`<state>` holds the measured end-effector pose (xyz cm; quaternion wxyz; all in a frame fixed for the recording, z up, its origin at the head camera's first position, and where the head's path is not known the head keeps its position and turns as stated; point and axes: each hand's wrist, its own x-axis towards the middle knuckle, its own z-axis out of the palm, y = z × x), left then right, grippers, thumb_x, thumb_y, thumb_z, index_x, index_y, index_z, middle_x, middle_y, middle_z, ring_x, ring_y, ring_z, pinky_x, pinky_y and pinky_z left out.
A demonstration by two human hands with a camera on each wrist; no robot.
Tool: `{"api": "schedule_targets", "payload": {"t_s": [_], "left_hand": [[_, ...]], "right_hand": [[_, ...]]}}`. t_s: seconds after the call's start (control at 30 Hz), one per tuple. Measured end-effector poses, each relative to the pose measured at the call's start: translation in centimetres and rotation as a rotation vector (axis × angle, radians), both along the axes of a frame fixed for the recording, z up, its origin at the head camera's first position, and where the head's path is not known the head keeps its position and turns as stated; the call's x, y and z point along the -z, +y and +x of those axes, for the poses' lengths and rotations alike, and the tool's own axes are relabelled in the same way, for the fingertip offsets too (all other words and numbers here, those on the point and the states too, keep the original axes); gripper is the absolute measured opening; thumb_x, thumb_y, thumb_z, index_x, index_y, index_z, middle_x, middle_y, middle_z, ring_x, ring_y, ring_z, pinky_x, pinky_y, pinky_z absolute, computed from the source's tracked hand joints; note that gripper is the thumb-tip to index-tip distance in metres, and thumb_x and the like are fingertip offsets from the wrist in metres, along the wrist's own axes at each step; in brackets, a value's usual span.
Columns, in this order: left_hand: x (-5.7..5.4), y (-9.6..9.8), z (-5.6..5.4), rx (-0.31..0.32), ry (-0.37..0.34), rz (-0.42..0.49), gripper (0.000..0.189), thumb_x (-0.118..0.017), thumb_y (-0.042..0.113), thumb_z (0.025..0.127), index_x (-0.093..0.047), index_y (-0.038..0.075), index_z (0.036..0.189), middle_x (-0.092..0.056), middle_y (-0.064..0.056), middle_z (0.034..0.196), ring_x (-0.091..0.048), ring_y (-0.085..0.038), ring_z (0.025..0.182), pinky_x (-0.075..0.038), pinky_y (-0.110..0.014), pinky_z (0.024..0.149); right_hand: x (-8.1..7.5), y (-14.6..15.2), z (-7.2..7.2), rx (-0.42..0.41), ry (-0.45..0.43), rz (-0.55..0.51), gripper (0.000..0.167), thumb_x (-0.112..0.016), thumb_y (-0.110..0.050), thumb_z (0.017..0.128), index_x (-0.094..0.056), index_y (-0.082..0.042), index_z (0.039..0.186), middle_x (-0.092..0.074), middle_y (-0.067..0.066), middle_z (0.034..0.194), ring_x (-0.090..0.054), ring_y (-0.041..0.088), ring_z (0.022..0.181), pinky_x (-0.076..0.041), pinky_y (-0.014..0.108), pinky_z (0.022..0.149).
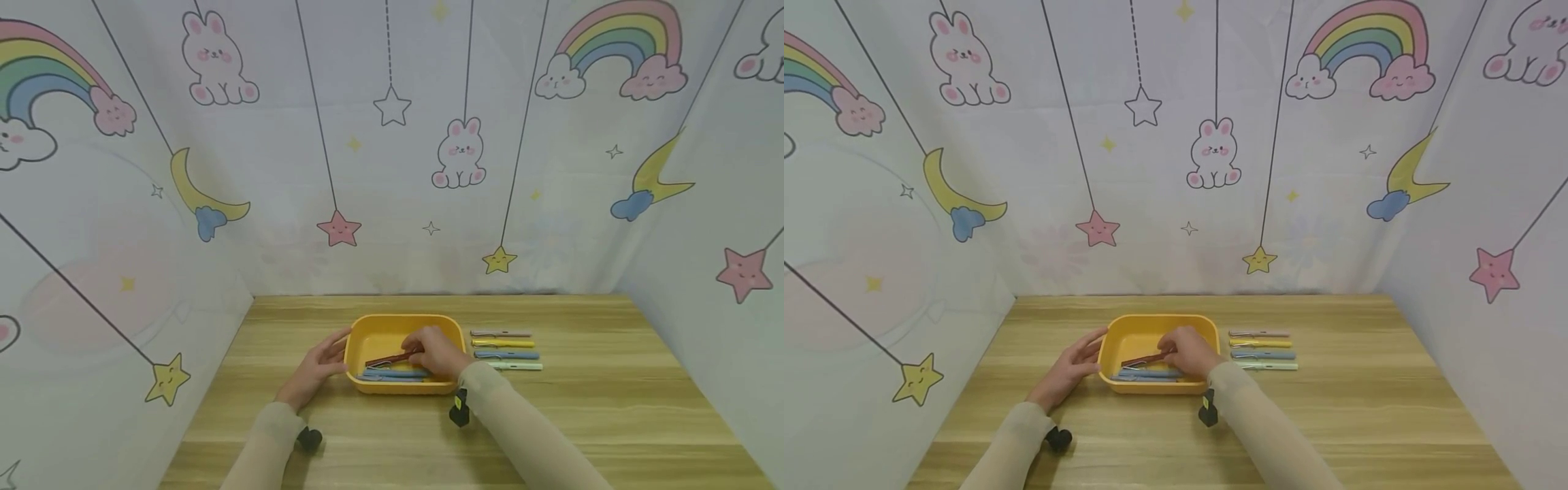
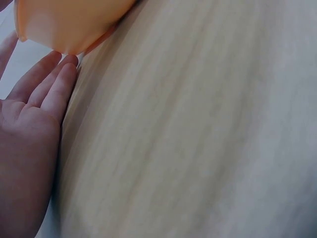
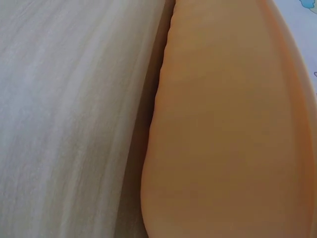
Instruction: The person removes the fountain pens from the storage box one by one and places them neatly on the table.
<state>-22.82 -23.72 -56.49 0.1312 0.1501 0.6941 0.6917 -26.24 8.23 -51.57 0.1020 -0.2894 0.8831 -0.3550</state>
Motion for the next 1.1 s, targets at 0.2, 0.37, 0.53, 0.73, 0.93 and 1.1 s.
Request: {"api": "schedule_targets", "payload": {"t_s": [0.2,0.37,0.53,0.73,0.93,1.1], "left_hand": [[0.0,-0.1,0.0,0.014,0.016,0.01,0.074,-0.068,0.0,0.099,-0.036,0.014,0.164,-0.034,-0.022,0.167,-0.037,-0.042,0.152,-0.045,-0.027,0.113],[0.1,-0.1,0.0,0.013,0.015,0.007,0.074,-0.067,0.0,0.099,-0.036,0.015,0.164,-0.034,-0.022,0.167,-0.037,-0.042,0.152,-0.045,-0.027,0.114],[0.1,0.0,0.0,0.007,0.017,-0.011,0.074,-0.068,0.002,0.099,-0.036,0.016,0.164,-0.034,-0.021,0.167,-0.037,-0.041,0.152,-0.044,-0.027,0.114],[-0.1,0.0,0.1,-0.001,0.018,-0.024,0.075,-0.069,0.004,0.099,-0.036,0.017,0.164,-0.034,-0.021,0.167,-0.037,-0.041,0.152,-0.043,-0.027,0.115],[-0.1,0.0,0.0,0.002,0.016,-0.025,0.075,-0.069,0.004,0.099,-0.035,0.018,0.165,-0.034,-0.021,0.168,-0.037,-0.04,0.152,-0.043,-0.027,0.115],[0.1,0.0,-0.1,-0.009,0.005,-0.029,0.074,-0.07,0.005,0.099,-0.037,0.02,0.164,-0.036,-0.018,0.167,-0.039,-0.038,0.152,-0.044,-0.026,0.114]], "right_hand": [[-0.2,0.1,-0.1,0.03,-0.022,-0.024,0.024,-0.077,-0.003,0.094,-0.078,-0.002,0.118,-0.079,0.006,0.106,-0.073,0.018,0.096,-0.062,0.042,0.089],[-0.1,0.3,-0.2,0.069,-0.019,-0.061,0.021,-0.075,-0.005,0.096,-0.079,-0.002,0.117,-0.079,0.004,0.105,-0.072,0.015,0.093,-0.062,0.038,0.085],[-0.3,0.3,-0.1,0.107,0.012,-0.101,0.02,-0.077,-0.006,0.095,-0.08,-0.002,0.114,-0.08,0.005,0.103,-0.073,0.016,0.091,-0.063,0.037,0.082],[-0.5,0.4,0.1,0.132,0.034,-0.117,0.021,-0.078,-0.008,0.094,-0.08,-0.001,0.114,-0.08,0.006,0.104,-0.074,0.018,0.092,-0.063,0.036,0.082],[-1.0,0.5,0.6,0.177,0.015,-0.164,0.023,-0.076,-0.011,0.096,-0.08,-0.004,0.117,-0.08,0.007,0.108,-0.075,0.017,0.094,-0.063,0.03,0.078],[-1.4,0.6,1.0,0.203,0.026,-0.196,0.021,-0.076,-0.011,0.096,-0.081,-0.007,0.116,-0.08,0.005,0.106,-0.075,0.015,0.092,-0.062,0.026,0.077]]}}
